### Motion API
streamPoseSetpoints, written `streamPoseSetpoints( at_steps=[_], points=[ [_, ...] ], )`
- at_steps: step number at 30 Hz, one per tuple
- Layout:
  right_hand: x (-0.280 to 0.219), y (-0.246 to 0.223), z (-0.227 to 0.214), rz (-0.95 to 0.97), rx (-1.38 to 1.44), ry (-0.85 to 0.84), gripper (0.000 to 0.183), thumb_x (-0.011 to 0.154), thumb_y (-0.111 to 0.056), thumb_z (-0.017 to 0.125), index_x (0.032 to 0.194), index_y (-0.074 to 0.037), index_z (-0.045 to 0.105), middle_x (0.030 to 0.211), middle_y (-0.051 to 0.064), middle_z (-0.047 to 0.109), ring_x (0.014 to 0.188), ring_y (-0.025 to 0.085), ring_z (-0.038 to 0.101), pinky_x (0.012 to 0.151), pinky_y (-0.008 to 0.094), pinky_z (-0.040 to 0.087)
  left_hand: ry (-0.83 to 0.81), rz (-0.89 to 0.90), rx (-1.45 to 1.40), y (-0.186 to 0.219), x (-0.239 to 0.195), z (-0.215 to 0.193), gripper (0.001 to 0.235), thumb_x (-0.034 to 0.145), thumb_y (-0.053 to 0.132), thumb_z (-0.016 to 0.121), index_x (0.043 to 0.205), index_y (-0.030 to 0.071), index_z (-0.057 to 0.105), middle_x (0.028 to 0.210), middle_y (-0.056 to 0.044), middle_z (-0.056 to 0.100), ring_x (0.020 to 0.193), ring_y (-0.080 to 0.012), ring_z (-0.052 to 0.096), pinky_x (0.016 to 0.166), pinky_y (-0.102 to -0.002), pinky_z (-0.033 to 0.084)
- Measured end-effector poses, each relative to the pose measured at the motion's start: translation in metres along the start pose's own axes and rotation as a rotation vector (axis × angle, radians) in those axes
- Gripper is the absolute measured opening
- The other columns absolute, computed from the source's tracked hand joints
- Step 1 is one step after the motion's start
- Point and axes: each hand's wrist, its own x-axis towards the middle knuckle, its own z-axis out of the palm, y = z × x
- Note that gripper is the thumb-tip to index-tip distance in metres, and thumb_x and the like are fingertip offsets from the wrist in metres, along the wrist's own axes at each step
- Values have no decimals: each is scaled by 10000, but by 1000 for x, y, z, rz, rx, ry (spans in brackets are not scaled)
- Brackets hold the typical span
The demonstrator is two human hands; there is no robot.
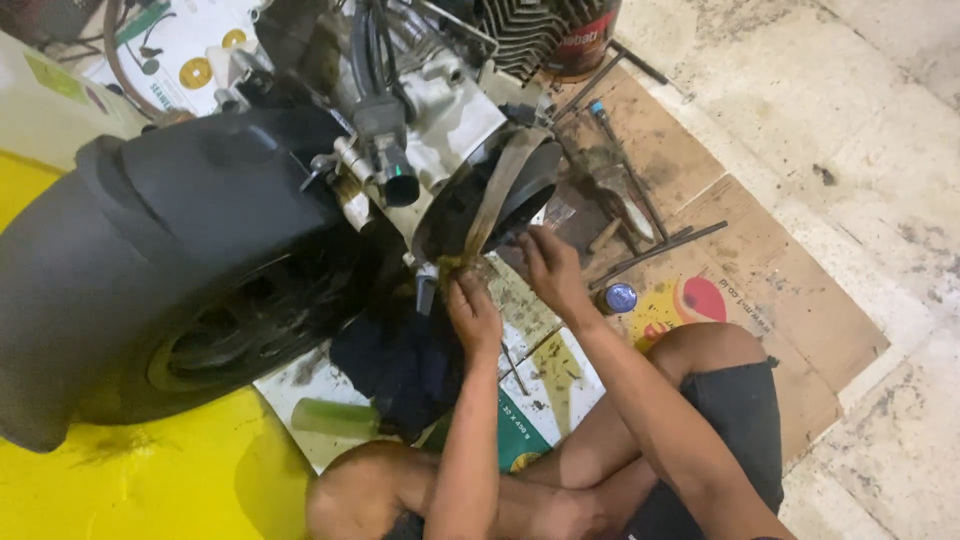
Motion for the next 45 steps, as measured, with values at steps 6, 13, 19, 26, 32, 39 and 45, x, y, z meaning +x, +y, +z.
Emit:
streamPoseSetpoints(
  at_steps=[6, 13, 19, 26, 32, 39, 45],
  points=[
    [9, 53, 9, 70, -136, -102, 255, 1004, -187, 494, 1097, -6, 647, 889, 240, 667, 873, 434, 653, 748, 541, 497, 105, 175, -29, 5, -7, 8, 290, 1051, 176, 427, 798, 72, 522, 580, -59, 451, 503, -120, 319, 522, -248, 385],
    [7, -10, -11, 11, -61, -52, 296, 1021, -202, 475, 1082, 28, 650, 886, 235, 670, 851, 401, 668, 706, 503, 508, 157, 289, 244, 16, 9, 8, 316, 1022, 173, 487, 770, 10, 588, 660, -226, 551, 614, -444, 531, 552, -384, 426],
    [20, 27, -8, -78, -195, 23, 245, 1028, -165, 479, 1065, 8, 648, 823, 216, 643, 729, 335, 650, 622, 443, 489, 176, 216, 135, 27, 3, 2, 311, 1029, 179, 487, 786, 4, 575, 659, -206, 527, 608, -409, 530, 593, -349, 425],
    [32, 17, -13, 60, -290, -45, 251, 955, -202, 545, 1036, 2, 668, 920, 244, 671, 905, 443, 647, 731, 552, 491, 182, 250, 137, 38, 3, -7, 325, 1006, 167, 475, 751, -5, 577, 639, -266, 520, 597, -464, 532, 544, -374, 445],
    [52, -14, -64, 73, -253, 77, 343, 840, -107, 618, 1159, 17, 592, 1092, 272, 607, 1076, 451, 578, 908, 574, 467, 32, 240, -2, 36, 3, -11, 346, 1022, 252, 456, 754, 85, 597, 555, -109, 521, 467, -212, 508, 502, -341, 445],
    [40, -113, -79, -915, -352, 137, 553, 805, -31, 643, 1333, -90, 490, 1330, 215, 445, 1304, 410, 419, 1095, 498, 379, -220, 441, -179, 84, -19, -21, 394, 1008, 229, 540, 624, 143, 547, 441, -54, 480, 362, -217, 495, 419, -318, 465],
    [53, -103, -93, -1029, -12, 63, 142, 853, -9, 711, 993, 8, 702, 1024, 204, 672, 1086, 397, 625, 994, 523, 486, -181, 206, -88, 29, -17, -36, 274, 994, 217, 510, 771, 117, 634, 471, -73, 476, 386, -190, 466, 471, -389, 452]
  ],
)
